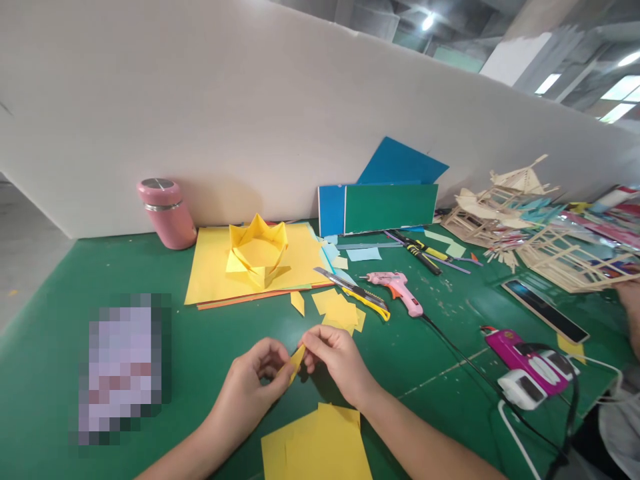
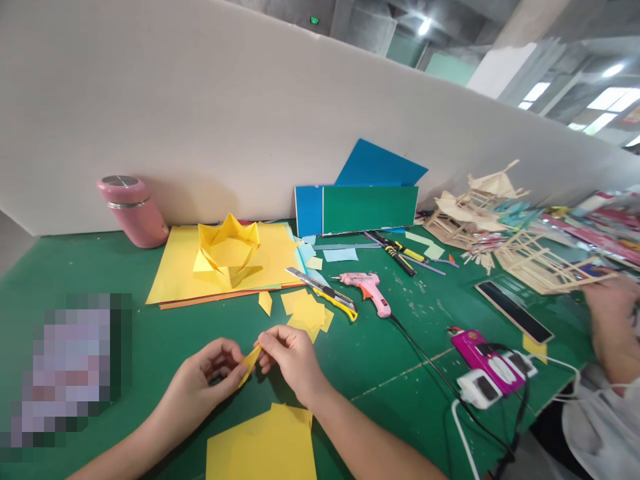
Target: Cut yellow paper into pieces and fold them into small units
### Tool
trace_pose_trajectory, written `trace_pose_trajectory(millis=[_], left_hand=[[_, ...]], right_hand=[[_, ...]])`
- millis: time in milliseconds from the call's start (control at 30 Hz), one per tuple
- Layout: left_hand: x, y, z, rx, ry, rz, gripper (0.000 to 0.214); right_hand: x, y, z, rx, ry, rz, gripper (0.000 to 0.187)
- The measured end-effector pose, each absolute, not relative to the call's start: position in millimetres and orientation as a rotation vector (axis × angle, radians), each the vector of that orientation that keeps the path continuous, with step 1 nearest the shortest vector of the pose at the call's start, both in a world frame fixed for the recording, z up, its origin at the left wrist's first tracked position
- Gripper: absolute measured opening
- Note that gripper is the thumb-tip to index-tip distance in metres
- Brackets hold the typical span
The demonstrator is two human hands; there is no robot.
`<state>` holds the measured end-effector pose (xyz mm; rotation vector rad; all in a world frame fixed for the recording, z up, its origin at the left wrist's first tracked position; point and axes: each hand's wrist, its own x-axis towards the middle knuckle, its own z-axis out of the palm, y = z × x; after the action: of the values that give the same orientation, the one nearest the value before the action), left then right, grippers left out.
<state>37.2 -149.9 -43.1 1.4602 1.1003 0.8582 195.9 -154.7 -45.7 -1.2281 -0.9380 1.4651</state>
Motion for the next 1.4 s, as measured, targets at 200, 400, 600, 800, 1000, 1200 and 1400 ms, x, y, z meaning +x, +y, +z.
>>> trace_pose_trajectory(millis=[200, 400, 600, 800, 1000, 1200, 1400], left_hand=[[37.2, -146.7, -39.8, 1.163, 1.042, 0.783, 0.034], [36.4, -147.1, -35.3, 1.108, 1.012, 0.796, 0.042], [35.6, -145.6, -34.1, 1.094, 1.003, 0.776, 0.043], [37.1, -146.9, -35.0, 1.106, 1.021, 0.806, 0.04], [37.9, -149.6, -38.5, 1.12, 1.049, 0.909, 0.036], [38.6, -149.1, -40.2, 1.084, 0.993, 0.887, 0.045], [37.7, -147.8, -40.3, 1.058, 0.996, 0.852, 0.049]], right_hand=[[196.4, -154.4, -41.2, -1.25, -0.867, 1.389, 0.046], [197.0, -154.4, -41.9, -1.265, -0.875, 1.332, 0.045], [195.7, -154.9, -39.4, -1.263, -0.869, 1.311, 0.046], [195.0, -156.1, -41.8, -1.218, -0.897, 1.315, 0.043], [192.7, -158.1, -41.8, -1.161, -0.975, 1.355, 0.041], [191.5, -159.5, -41.3, -1.183, -1.019, 1.352, 0.04], [192.5, -158.5, -43.0, -1.142, -0.997, 1.39, 0.037]])
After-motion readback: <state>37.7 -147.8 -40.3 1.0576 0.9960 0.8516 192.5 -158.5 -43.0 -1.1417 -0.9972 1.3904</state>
